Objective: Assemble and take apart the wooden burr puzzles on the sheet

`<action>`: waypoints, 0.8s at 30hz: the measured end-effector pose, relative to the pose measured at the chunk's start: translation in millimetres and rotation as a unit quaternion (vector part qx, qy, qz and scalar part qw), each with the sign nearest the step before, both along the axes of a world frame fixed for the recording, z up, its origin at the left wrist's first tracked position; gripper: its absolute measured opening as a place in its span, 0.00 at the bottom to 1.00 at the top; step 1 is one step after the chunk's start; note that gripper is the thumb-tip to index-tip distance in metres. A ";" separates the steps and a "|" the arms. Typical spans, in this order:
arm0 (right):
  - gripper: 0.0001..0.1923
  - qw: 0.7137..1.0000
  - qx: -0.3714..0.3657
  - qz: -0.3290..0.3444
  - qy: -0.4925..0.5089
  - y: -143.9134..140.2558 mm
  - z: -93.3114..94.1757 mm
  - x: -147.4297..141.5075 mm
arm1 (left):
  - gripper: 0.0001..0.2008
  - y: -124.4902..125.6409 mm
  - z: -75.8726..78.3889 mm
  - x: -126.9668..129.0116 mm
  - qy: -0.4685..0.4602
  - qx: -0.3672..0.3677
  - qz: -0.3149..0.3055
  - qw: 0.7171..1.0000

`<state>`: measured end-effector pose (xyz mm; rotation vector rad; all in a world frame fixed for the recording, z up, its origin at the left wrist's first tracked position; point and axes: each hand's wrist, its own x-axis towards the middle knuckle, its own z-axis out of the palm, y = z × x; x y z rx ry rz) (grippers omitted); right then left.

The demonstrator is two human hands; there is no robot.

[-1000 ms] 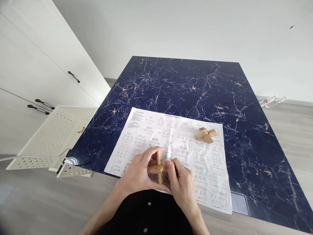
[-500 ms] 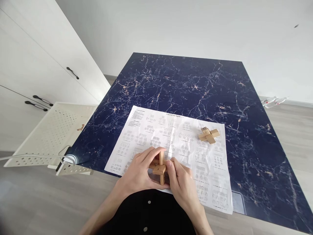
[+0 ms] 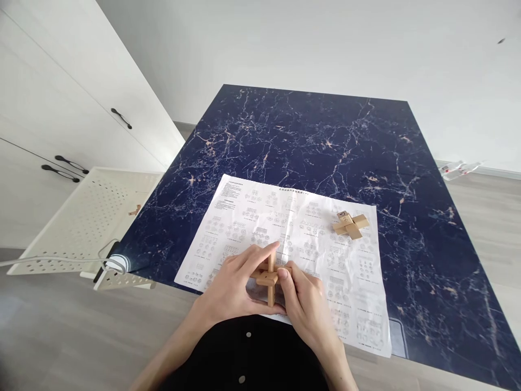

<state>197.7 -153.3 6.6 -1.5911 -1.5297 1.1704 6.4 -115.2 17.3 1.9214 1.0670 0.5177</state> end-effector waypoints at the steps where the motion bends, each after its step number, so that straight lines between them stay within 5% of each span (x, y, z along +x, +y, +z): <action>1: 0.27 1.000 -0.006 -0.007 0.004 -0.5 0.9 -0.8 | 0.50 -0.2 -1.5 -0.7 -0.005 0.012 -0.008 1.000; 6: 0.28 0.998 -0.020 -0.050 0.024 -3.8 4.9 -5.0 | 0.34 -1.0 -6.5 -2.4 -0.047 0.098 -0.016 0.994; 14: 0.29 0.998 0.020 -0.050 0.044 -4.9 -2.6 -4.1 | 0.29 3.5 -6.2 -2.1 -0.063 0.208 -0.001 0.976; 24: 0.29 0.993 0.059 -0.090 0.047 -4.0 -25.4 -14.0 | 0.23 0.5 -1.2 -6.7 -0.049 0.219 0.007 0.974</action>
